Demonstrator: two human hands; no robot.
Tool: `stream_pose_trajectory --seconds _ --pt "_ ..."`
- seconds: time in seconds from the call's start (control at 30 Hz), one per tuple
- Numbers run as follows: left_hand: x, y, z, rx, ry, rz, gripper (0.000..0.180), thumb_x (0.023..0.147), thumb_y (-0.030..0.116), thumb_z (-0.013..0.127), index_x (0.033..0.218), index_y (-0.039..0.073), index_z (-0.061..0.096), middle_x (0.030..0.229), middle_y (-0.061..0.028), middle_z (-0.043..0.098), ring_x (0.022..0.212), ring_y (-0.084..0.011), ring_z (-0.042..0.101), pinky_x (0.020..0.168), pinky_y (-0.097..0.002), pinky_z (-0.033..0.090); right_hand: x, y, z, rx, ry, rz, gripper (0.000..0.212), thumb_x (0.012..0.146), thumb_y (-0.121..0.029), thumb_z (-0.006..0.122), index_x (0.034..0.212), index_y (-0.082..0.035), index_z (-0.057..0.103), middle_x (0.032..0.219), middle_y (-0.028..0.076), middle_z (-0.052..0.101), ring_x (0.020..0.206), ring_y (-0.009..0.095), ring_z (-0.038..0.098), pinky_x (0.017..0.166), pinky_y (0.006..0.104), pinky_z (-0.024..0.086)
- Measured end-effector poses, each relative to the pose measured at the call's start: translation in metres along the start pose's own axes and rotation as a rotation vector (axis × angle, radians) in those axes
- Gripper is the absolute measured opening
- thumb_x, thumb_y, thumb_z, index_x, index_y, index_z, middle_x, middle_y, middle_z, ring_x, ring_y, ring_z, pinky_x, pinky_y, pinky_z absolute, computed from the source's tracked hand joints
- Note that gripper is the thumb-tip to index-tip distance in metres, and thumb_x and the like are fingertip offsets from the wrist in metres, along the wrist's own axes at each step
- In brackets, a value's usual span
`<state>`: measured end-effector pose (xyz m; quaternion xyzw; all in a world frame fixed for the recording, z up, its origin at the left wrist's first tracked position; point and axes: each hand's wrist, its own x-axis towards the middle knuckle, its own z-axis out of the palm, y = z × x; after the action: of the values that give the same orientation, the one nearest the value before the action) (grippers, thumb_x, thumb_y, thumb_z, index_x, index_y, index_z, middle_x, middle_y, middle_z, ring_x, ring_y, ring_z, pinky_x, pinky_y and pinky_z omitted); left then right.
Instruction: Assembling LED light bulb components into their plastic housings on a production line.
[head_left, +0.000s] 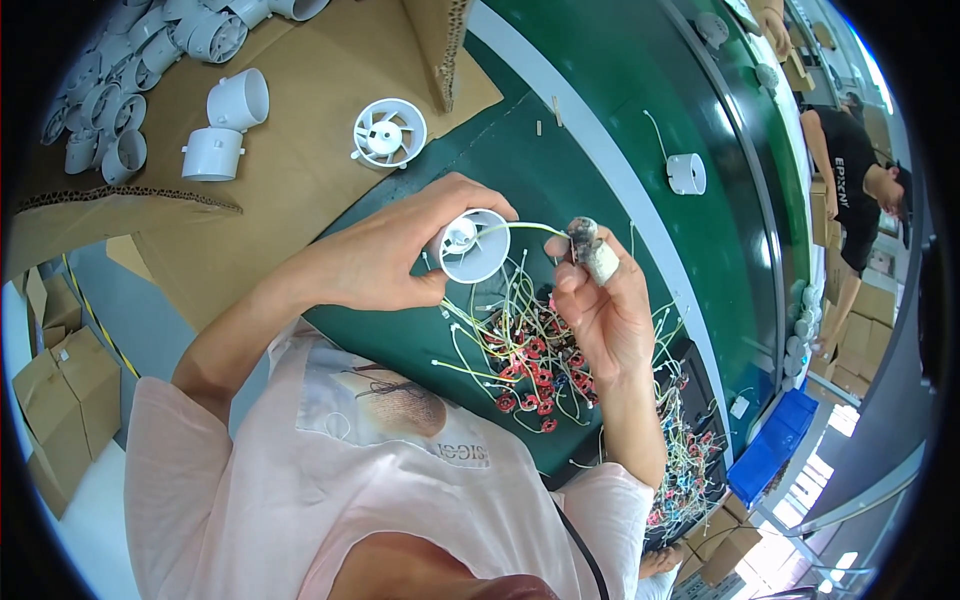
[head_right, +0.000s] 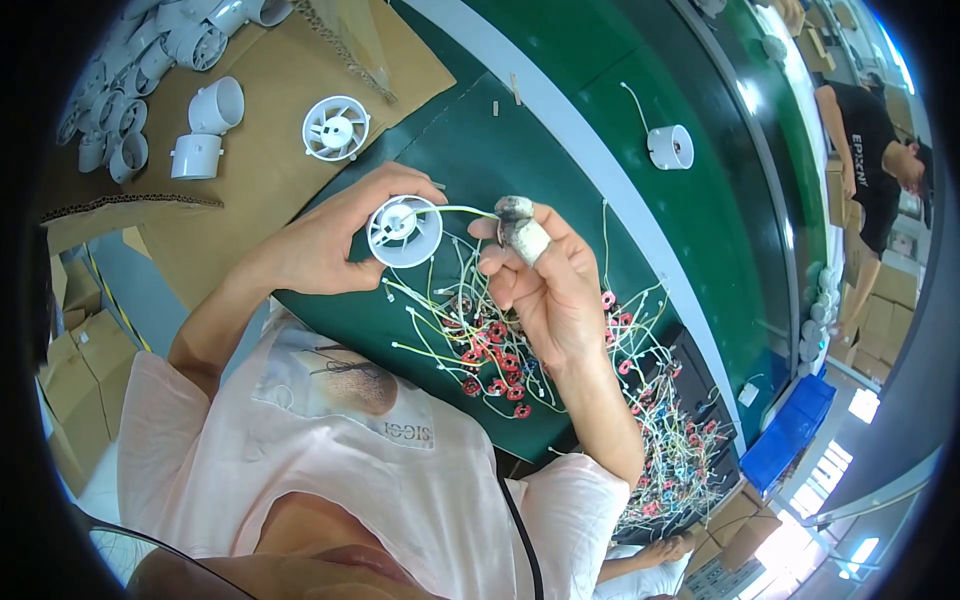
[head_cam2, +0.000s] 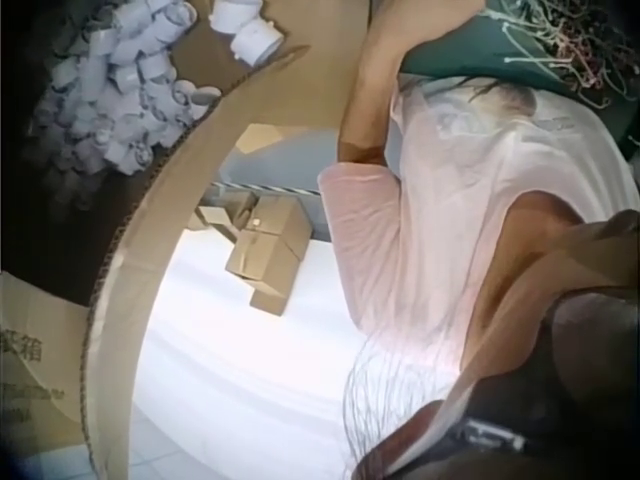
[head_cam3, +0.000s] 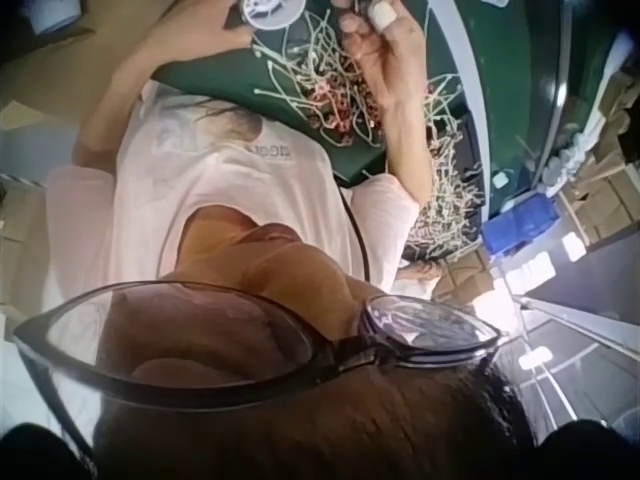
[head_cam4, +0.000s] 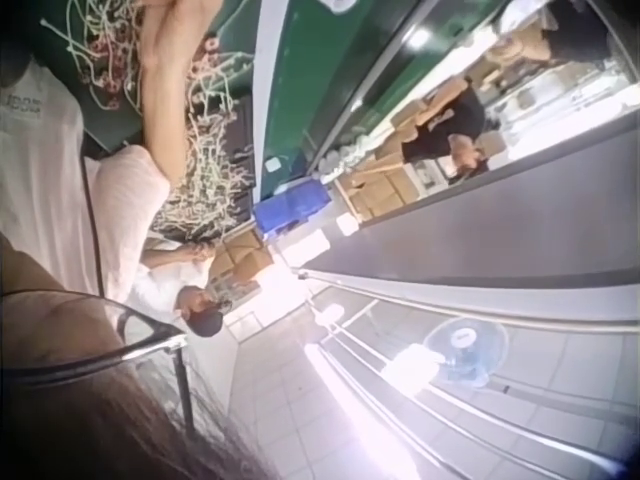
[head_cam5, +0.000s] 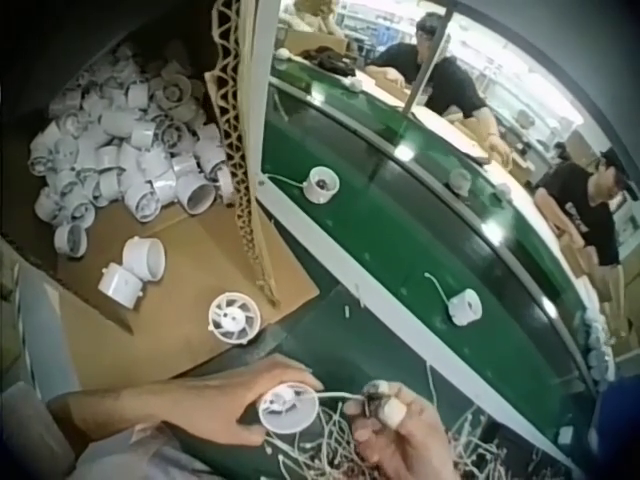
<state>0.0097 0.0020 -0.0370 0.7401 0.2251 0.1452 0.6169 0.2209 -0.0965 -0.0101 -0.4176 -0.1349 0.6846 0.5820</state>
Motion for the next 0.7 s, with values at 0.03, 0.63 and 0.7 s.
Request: stream_pose_trajectory --seconds 0.03,0.63,0.7 --pt "0.0 -0.001 0.001 -0.001 -0.003 0.0 0.065 0.059 -0.004 0.056 0.123 0.005 0.045 0.12 -0.0095 0.045 0.117 -0.0226 0.044 0.1 -0.032 0.034 0.003 0.0 -0.001 -0.037 -0.026 0.004 0.034 0.088 -0.017 0.059 0.113 0.005 0.051 0.103 0.021 0.059 0.073 0.013 0.058 0.048 0.0177 0.047" --pt "-0.004 0.015 0.012 0.145 0.137 0.12 0.059 0.065 0.007 0.074 0.119 0.007 0.05 0.115 -0.009 0.051 0.105 -0.0259 0.052 0.088 -0.0339 0.043 -0.005 -0.007 0.037 -1.193 -0.204 -0.291 0.029 0.079 0.009 0.058 0.107 0.003 0.056 0.097 0.008 0.061 0.074 0.014 0.058 0.069 0.0225 0.048" --pt "-0.006 0.018 0.014 0.172 0.194 0.136 0.058 0.066 0.008 0.074 0.119 0.008 0.051 0.114 -0.0093 0.051 0.103 -0.0281 0.053 0.086 -0.0352 0.045 -0.006 -0.004 0.036 -1.248 -0.206 -0.356 0.029 0.078 0.01 0.058 0.107 0.003 0.056 0.097 0.009 0.06 0.075 0.015 0.058 0.068 0.023 0.048"
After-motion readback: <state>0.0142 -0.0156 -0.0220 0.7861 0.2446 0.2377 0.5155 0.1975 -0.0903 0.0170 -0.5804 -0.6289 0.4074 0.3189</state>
